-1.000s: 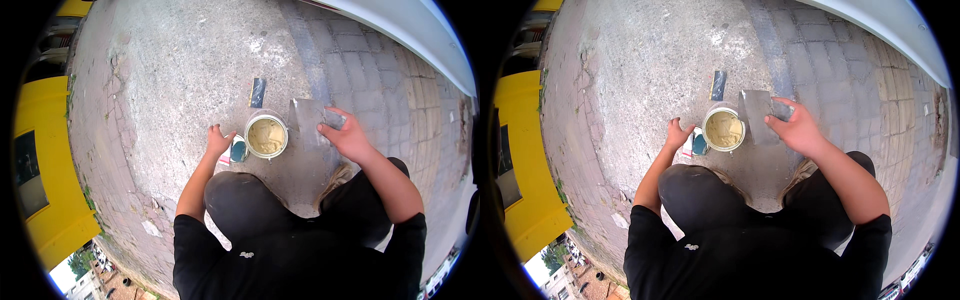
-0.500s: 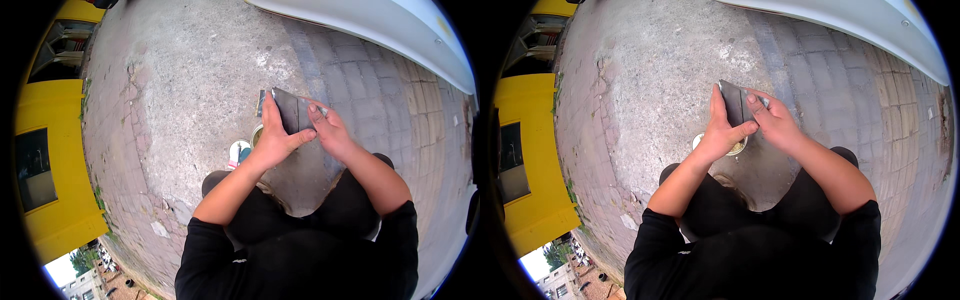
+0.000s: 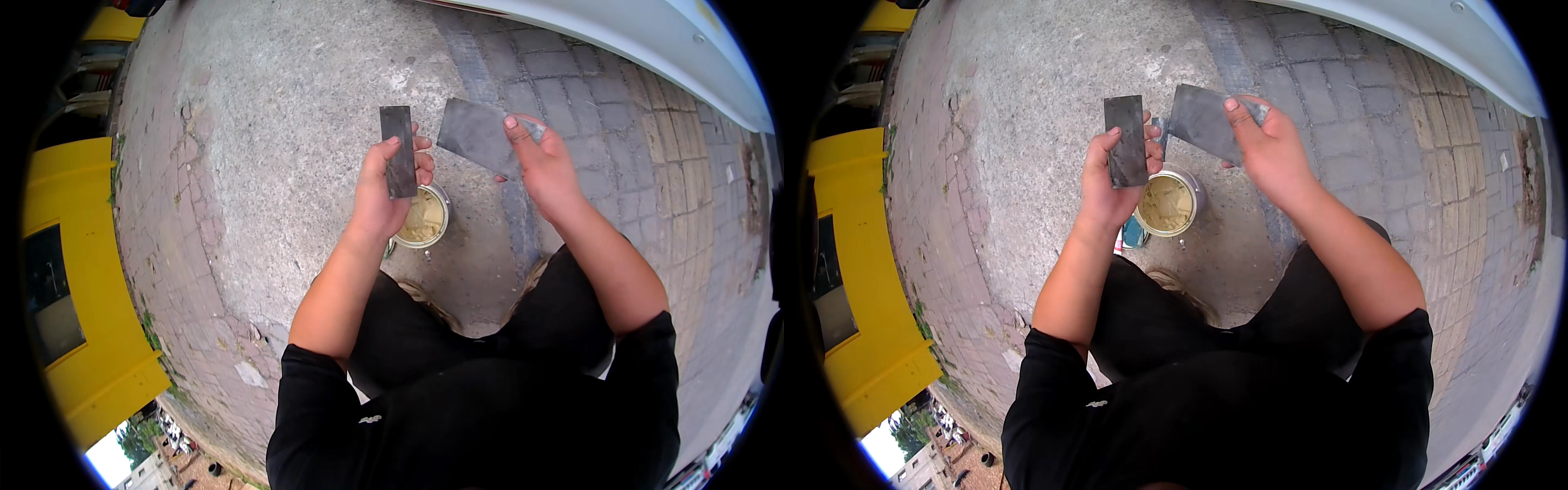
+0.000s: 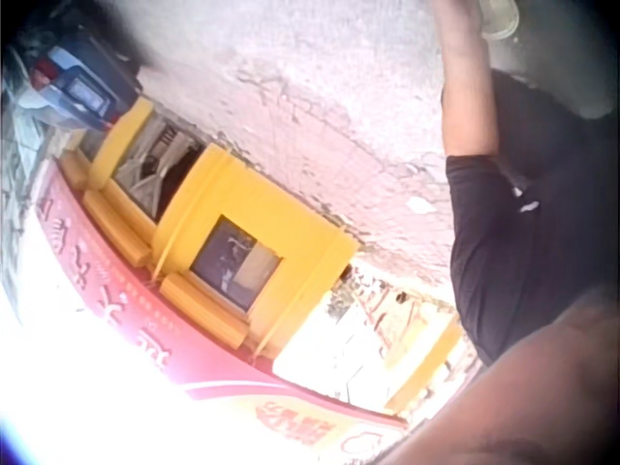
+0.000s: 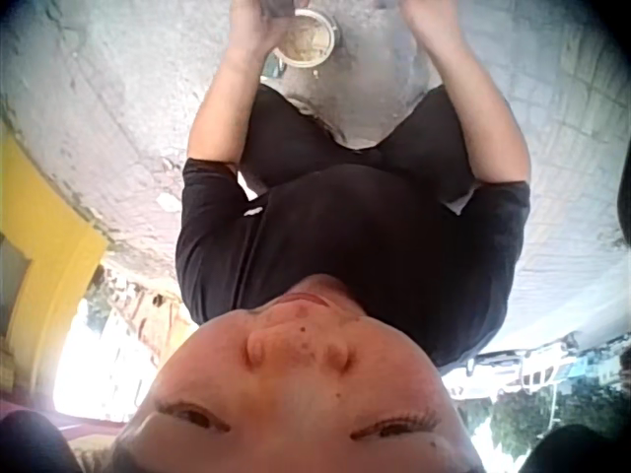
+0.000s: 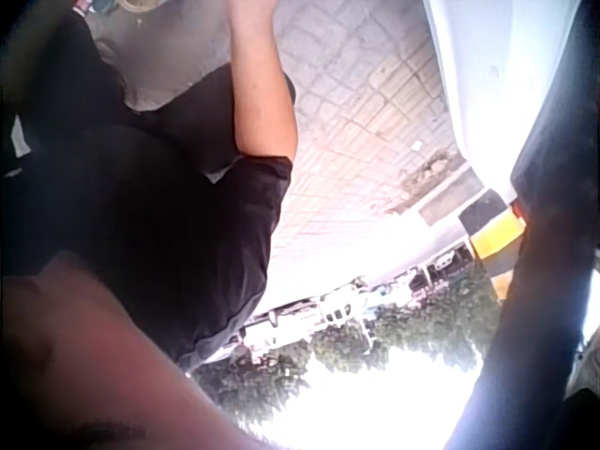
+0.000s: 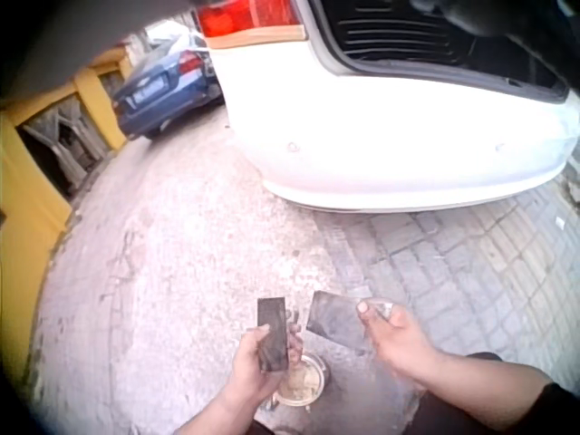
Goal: The person uses a metal scraper to smooth and remove excess filler from the rear bumper of a white car. They then walk to a nearby step, pick up a second scraper, and rub the two tools together. Finally, they scoop filler from a can and spread it onto the scraper.
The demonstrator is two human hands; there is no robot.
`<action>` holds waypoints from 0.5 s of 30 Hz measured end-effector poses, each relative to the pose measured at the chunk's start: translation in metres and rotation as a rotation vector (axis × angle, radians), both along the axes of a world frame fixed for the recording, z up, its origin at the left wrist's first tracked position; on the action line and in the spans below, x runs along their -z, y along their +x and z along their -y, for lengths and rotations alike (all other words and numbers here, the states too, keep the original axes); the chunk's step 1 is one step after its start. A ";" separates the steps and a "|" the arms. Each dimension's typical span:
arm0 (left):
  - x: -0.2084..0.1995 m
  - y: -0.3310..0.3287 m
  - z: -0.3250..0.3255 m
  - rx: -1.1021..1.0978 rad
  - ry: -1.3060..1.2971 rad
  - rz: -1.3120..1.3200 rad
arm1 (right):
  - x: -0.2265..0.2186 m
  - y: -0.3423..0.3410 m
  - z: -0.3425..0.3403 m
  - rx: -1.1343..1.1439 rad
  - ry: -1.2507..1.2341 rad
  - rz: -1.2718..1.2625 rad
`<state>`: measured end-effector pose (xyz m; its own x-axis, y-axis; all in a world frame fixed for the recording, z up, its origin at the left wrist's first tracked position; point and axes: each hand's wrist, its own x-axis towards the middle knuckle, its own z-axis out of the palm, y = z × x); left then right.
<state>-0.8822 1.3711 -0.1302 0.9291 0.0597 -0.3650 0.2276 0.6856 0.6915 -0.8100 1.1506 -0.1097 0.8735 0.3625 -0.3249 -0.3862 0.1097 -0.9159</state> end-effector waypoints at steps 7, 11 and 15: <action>-0.023 -0.004 0.020 0.006 -0.116 -0.003 | -0.013 -0.011 -0.005 0.234 0.275 -0.024; -0.028 -0.016 0.028 0.146 -0.139 0.068 | -0.004 -0.016 -0.006 0.172 0.375 -0.168; -0.024 -0.015 0.038 0.070 -0.187 0.058 | -0.007 -0.029 -0.009 -0.091 0.427 -0.401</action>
